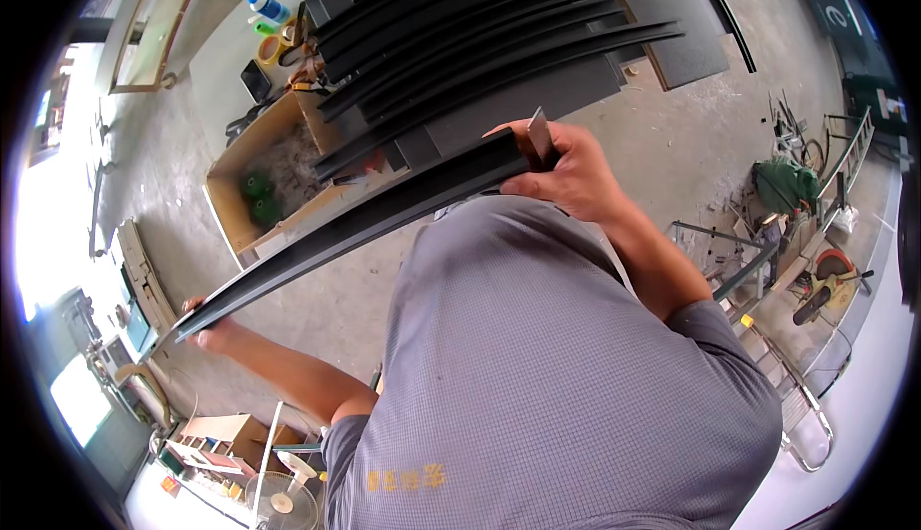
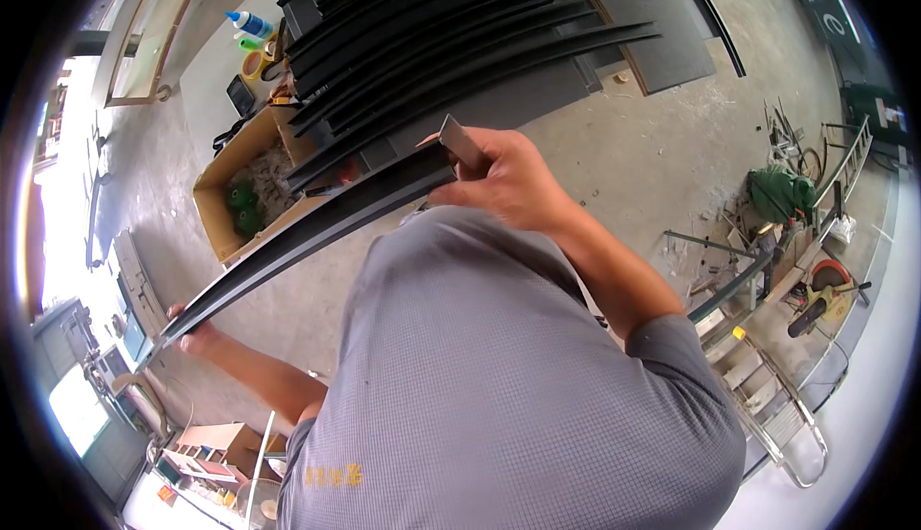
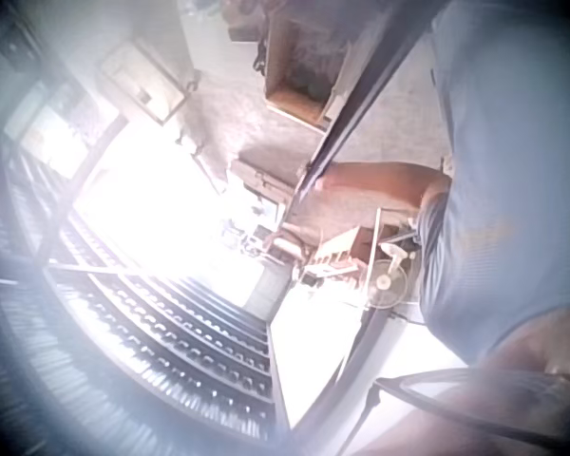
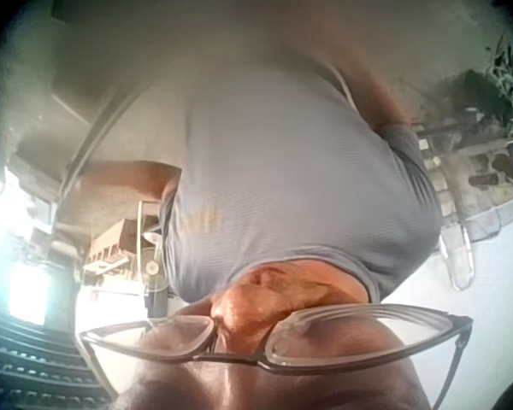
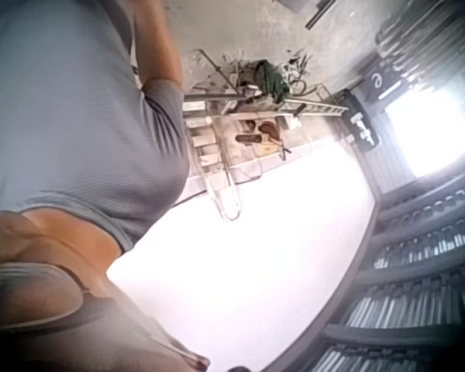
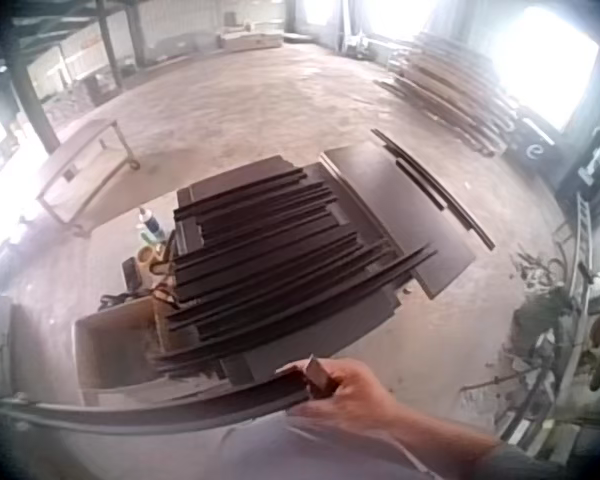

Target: The person assembles black metal profiles by inserting metal brackets into the ends and tapping them into place using a wooden block. They pick up components from a box, retrieve a profile from the floor, and handle multiple pieces on a workbench.

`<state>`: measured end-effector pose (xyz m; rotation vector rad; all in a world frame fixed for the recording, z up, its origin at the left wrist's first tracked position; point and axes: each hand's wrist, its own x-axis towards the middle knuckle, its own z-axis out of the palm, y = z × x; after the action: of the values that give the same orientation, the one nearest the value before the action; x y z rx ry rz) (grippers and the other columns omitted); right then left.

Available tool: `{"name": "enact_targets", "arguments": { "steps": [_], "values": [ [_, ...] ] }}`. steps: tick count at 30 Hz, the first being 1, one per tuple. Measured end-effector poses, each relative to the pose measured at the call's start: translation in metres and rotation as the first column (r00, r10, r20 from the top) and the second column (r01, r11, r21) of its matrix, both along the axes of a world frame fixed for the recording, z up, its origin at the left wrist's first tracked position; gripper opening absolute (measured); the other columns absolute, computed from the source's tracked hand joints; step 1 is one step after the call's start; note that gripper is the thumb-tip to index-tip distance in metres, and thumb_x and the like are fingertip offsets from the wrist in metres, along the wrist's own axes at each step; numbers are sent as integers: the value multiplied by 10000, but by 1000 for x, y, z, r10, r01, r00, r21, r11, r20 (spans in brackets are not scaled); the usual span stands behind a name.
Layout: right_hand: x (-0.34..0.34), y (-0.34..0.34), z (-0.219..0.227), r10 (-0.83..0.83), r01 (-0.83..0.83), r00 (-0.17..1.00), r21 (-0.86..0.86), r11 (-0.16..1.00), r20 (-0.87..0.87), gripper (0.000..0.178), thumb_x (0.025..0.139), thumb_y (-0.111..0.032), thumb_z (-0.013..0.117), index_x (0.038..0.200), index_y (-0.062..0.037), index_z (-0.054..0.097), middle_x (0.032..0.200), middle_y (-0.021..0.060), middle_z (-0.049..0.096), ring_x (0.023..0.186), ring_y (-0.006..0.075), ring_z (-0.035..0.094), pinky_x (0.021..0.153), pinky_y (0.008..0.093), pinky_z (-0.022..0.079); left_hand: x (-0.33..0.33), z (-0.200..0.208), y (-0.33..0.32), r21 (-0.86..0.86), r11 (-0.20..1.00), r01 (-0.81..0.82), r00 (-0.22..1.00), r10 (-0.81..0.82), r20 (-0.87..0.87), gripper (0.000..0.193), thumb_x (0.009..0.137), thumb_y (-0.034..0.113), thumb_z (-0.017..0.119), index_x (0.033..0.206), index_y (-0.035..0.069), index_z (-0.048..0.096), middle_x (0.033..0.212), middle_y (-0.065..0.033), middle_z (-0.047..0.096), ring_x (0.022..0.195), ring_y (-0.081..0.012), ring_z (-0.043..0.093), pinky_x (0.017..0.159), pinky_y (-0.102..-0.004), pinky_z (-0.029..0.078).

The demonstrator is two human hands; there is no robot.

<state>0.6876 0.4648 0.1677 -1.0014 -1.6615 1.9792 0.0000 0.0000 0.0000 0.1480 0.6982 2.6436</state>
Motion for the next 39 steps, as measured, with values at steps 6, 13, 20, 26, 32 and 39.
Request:
{"name": "enact_targets", "arguments": {
  "steps": [6,13,20,26,32,39],
  "values": [
    [11,7,-5,179,-86,943,311,946,-281,310,825,3,847,1104,1,711,783,-36,509,716,50,442,863,283,528,207,47,164,97,975,199,977,-205,52,433,846,270,805,1058,8,534,971,-89,593,973,-222,643,969,-380,535],
    [5,10,13,-19,12,979,-39,999,-203,263,862,-130,853,898,-50,605,768,-57,486,727,60,454,657,231,395,293,76,263,129,983,130,962,-157,224,259,938,196,660,1007,21,483,966,-73,515,868,-216,573,916,-388,522],
    [5,15,17,110,-122,990,-139,983,-89,264,832,-170,846,890,-51,618,756,-50,519,709,62,477,642,245,385,303,71,285,-165,974,158,967,-120,223,99,938,13,568,967,26,475,828,-45,474,739,-163,520,711,-300,537],
    [22,25,-3,-8,-139,954,-467,873,-299,395,979,-390,706,1086,-14,654,924,98,685,557,65,447,490,216,335,318,106,292,47,981,189,979,-192,76,122,926,-5,538,1032,23,482,912,-69,499,838,-183,555,852,-329,544],
    [31,21,5,-24,-52,975,-334,941,-221,424,996,-266,691,1294,30,633,789,-23,554,584,38,450,497,202,330,323,142,292,-25,991,135,975,-137,-176,496,896,-18,549,1378,4,432,1000,-95,536,972,-211,584,1055,-386,518],
    [27,16,18,-64,15,989,-344,939,-132,411,942,-96,729,1323,21,632,838,-31,599,615,21,465,515,202,353,323,144,289,15,992,123,982,-120,-147,538,866,-46,535,1391,16,435,1014,-92,530,970,-199,577,1067,-384,523]
  ]
}}
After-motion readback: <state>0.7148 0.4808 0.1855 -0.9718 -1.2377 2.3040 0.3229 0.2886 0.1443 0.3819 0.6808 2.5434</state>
